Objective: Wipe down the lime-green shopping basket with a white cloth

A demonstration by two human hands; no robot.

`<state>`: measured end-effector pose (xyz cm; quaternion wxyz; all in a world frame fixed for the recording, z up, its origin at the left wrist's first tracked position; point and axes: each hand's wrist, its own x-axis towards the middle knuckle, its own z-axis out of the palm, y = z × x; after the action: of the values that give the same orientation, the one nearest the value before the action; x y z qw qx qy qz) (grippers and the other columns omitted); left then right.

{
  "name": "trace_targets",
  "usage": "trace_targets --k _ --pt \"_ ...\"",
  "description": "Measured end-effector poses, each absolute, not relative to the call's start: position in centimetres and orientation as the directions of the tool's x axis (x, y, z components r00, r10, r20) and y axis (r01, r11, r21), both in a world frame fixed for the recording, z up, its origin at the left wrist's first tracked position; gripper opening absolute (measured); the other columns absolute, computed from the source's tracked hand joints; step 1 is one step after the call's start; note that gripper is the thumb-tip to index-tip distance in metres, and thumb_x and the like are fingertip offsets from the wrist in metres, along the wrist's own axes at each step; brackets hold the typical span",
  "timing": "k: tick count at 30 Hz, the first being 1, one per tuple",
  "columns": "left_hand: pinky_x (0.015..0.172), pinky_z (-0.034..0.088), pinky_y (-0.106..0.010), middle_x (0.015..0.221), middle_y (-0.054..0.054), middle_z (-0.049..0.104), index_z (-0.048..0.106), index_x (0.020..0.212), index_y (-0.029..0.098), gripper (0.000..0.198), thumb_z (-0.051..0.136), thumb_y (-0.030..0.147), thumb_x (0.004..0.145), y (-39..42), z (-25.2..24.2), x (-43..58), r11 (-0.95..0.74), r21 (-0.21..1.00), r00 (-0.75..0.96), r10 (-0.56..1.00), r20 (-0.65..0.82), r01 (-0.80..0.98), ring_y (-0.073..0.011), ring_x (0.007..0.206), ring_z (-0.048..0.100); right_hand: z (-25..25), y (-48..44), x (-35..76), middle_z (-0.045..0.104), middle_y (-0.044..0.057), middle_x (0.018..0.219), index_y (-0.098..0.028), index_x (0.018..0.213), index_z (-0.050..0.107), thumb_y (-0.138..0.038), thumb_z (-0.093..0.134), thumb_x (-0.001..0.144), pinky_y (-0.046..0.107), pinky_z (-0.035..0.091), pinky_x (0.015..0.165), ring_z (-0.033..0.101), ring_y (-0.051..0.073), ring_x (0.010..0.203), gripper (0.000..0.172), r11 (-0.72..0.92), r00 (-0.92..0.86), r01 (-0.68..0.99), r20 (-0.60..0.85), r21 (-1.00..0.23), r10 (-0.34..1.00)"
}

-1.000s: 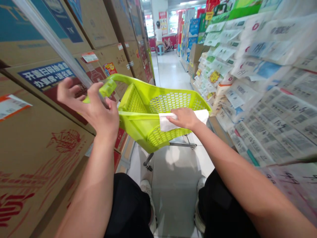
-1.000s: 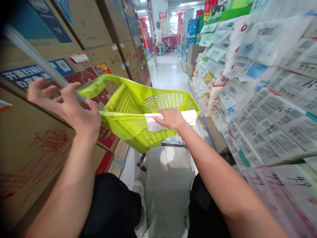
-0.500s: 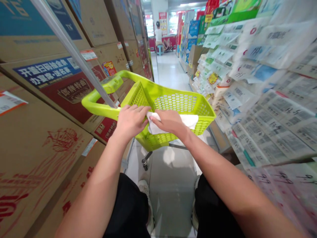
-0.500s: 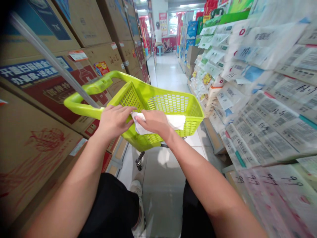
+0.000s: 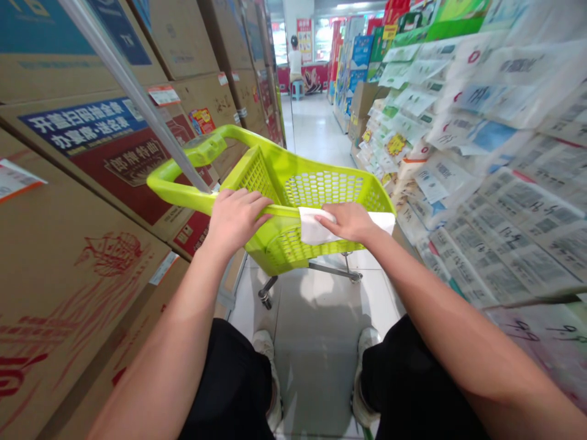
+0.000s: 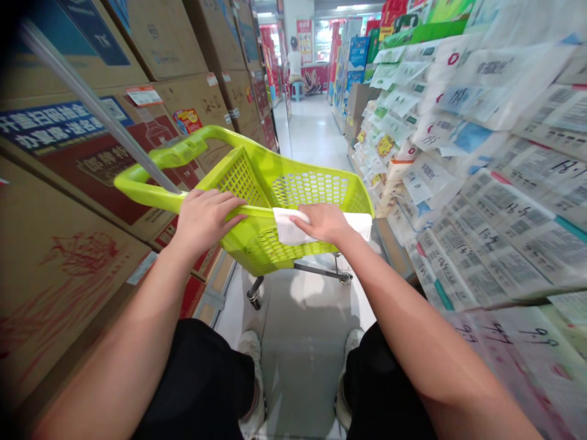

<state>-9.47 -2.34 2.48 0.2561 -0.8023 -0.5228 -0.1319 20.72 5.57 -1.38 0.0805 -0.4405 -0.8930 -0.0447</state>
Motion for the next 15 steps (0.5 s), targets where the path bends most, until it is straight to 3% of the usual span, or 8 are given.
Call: trace_targets --k 9,12,15 --pt "0.074 0.038 -0.044 0.096 -0.009 0.077 0.075 0.113 0.025 0.024 0.057 0.039 0.106 -1.5 1.6 -7.5 -0.296 -0.374 0.460 0.734 0.500 0.879 -0.0302 0.090 0.065 -1.3 5.3 21.2 0.082 0.013 0.106 -0.023 0.112 0.077 -0.070 0.024 0.109 0.035 0.039 0.072 0.075 0.033 0.099 0.071 0.492 -0.475 0.870 0.208 -0.032 0.855" --pt "0.072 0.037 -0.044 0.093 -0.009 0.077 0.076 0.114 0.026 0.022 0.058 0.034 0.105 -1.5 1.4 -5.9 -0.298 -0.371 0.462 0.720 0.518 0.880 -0.0297 0.088 0.065 -0.6 3.9 17.3 0.082 0.012 0.113 -0.022 0.117 0.075 -0.071 0.022 0.110 0.035 0.042 0.077 0.074 0.031 0.103 0.073 0.557 -0.514 0.823 0.270 -0.113 0.814" --pt "0.071 0.035 -0.044 0.090 -0.009 0.076 0.074 0.126 0.027 0.030 0.055 0.024 0.103 -1.8 1.4 -4.7 -0.305 -0.340 0.451 0.702 0.550 0.890 -0.0288 0.086 0.065 0.2 3.1 14.9 0.081 0.009 0.121 -0.024 0.129 0.071 -0.065 0.018 0.113 0.034 0.044 0.082 0.074 0.028 0.107 0.069 0.647 -0.567 0.739 0.344 -0.190 0.748"
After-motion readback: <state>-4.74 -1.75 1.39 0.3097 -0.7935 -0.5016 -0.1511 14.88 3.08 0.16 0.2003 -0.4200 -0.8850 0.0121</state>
